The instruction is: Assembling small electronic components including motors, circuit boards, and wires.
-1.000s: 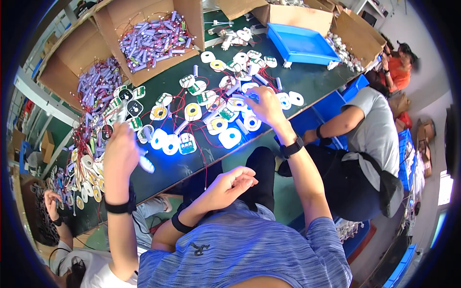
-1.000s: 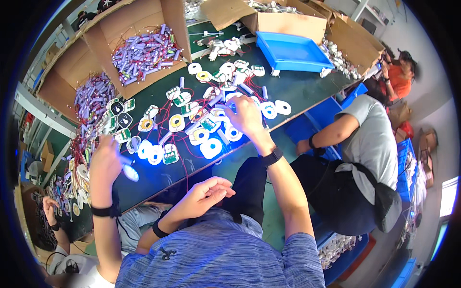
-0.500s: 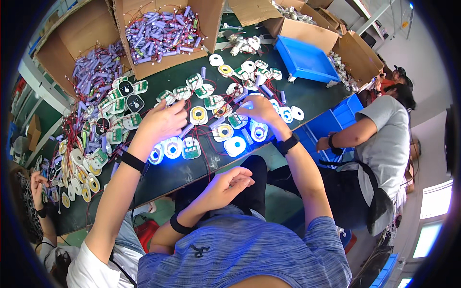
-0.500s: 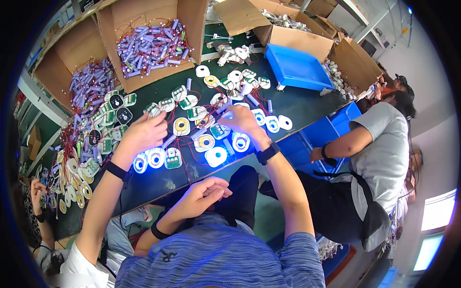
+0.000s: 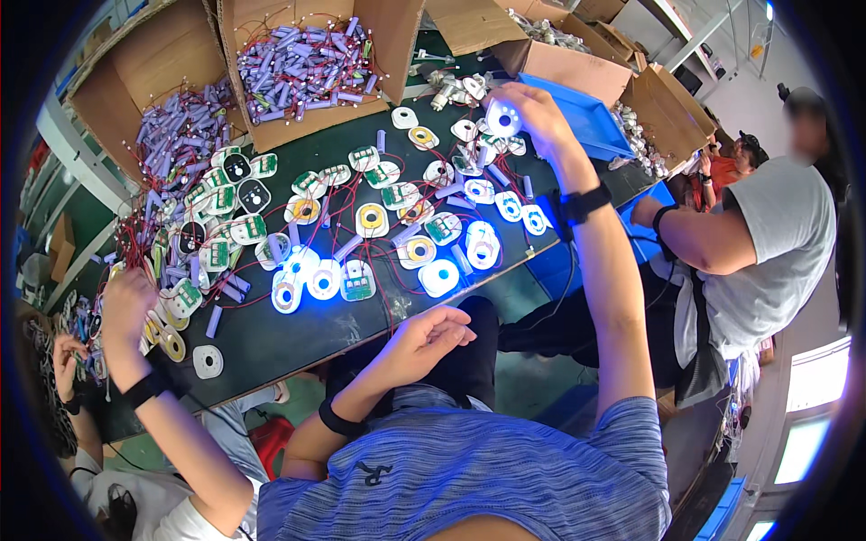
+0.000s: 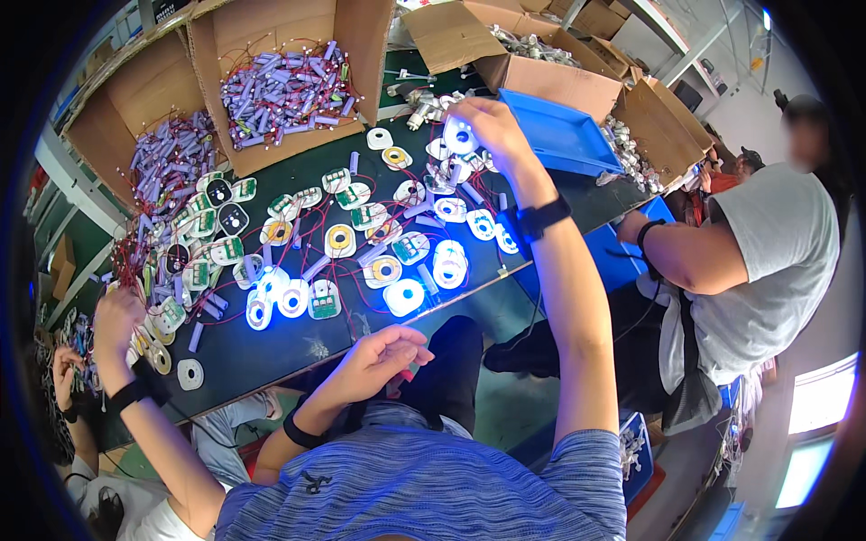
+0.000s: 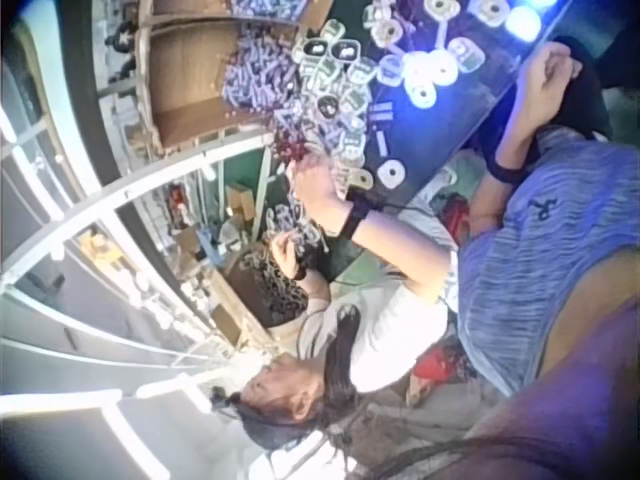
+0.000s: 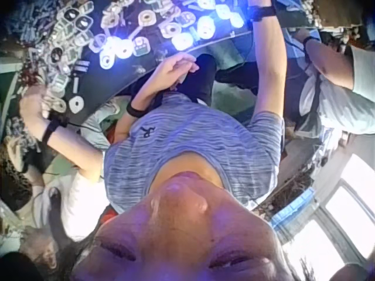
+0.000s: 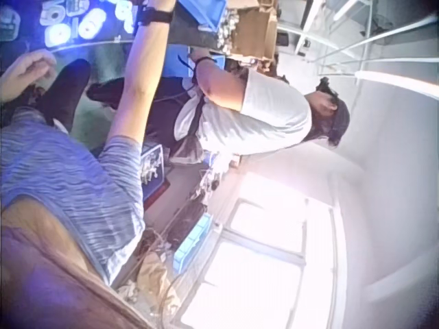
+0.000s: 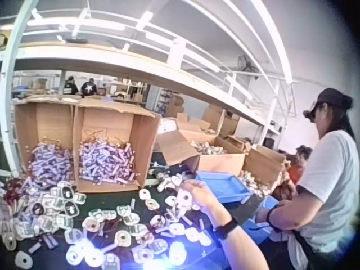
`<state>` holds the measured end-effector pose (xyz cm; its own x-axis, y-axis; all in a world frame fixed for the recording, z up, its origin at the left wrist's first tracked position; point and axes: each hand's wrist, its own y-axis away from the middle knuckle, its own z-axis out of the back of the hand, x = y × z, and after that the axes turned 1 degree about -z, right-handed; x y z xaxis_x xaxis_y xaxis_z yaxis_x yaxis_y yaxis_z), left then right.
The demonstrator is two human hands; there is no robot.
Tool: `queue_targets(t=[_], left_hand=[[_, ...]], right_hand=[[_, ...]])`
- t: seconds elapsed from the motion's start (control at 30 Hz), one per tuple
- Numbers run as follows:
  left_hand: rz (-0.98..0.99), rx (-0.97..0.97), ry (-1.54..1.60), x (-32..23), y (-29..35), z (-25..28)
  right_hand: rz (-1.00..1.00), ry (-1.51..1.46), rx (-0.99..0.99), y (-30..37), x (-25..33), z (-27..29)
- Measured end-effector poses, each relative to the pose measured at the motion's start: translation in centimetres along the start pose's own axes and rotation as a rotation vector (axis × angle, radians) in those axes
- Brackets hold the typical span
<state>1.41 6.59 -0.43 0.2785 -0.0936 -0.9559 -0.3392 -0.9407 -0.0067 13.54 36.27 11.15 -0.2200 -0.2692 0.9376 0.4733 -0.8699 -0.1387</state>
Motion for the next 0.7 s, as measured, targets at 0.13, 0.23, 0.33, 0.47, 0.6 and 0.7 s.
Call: queue_targets(t=[0.13,0.23,0.33,0.47,0.6,0.7], left_hand=[[-0.004,-0.001,0.008,-0.1,0.3,0.0],[-0.015,-0.019,0.047,-0.3,0.8,0.3],[-0.018,-0.037,0.042,-1.1,1.1,0.4],[-0.109,-0.096,-0.018,-2.4,1.0,0.3],[-0.161,-0.155,0.095,-3.6,0.3,0.1],[-0.169,-0.066,0.283,-4.6,-0.9,-0.5]], right_hand=[[0.051,-0.188,0.085,-1.7,0.7,0.4],[0.187,-0.243,0.093,-2.1,1.5,-0.4],[0.194,-0.350,0.065,-1.6,4.0,0.3],[0.234,-0.451,0.076,0.0,8.5,1.5],[0.303,-0.655,0.019,4.7,14.1,-0.4],[0.387,-0.524,0.146,6.7,13.6,1.9]])
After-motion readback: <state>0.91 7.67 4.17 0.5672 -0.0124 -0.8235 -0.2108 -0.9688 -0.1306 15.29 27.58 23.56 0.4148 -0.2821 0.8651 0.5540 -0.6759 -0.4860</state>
